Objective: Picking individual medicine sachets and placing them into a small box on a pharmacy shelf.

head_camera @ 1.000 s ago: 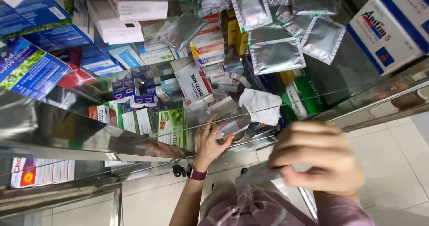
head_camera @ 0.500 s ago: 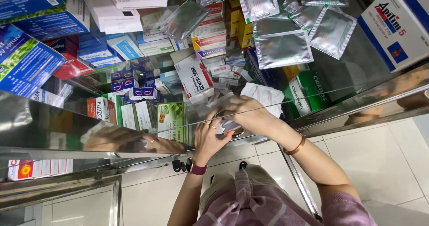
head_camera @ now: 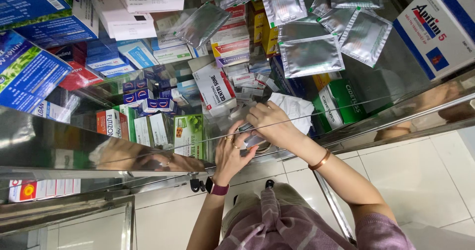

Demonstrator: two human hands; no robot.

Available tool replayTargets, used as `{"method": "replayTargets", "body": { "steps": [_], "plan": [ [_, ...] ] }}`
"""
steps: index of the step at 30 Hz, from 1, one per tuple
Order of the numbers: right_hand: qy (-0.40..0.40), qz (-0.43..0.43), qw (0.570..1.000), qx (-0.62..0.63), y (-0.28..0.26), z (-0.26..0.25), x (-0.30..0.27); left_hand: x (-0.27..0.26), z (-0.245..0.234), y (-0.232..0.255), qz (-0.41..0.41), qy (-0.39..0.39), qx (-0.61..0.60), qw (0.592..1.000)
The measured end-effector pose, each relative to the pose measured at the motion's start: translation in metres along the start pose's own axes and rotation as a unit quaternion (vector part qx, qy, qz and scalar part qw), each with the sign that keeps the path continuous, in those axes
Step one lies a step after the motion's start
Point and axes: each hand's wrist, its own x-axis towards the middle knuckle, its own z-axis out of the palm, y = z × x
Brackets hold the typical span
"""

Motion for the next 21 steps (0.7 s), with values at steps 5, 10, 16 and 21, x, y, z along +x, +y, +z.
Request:
{"method": "replayTargets", "body": {
  "steps": [5, 10, 16, 21],
  "plan": [
    [0.007, -0.033, 0.991, 0.127, -0.016, -0.073, -0.009, 0.003, -0.001, 0.0, -0.01, -0.013, 0.005, 1.0],
    [0.206, -0.147, 0.955, 0.156, -0.03, -0.141, -0.027, 0.007, -0.005, 0.007, -0.026, -0.003, -0.005, 1.0],
    [0.221, 0.068, 0.972, -0.037, -0.044, -0.179, -0.03, 0.006, -0.003, 0.005, -0.003, 0.012, 0.003, 1.0],
    [0.151, 0.136, 0.955, -0.216, -0.034, -0.202, 0.01, 0.01, -0.008, 0.01, -0.005, 0.018, 0.002, 1.0]
  ]
}}
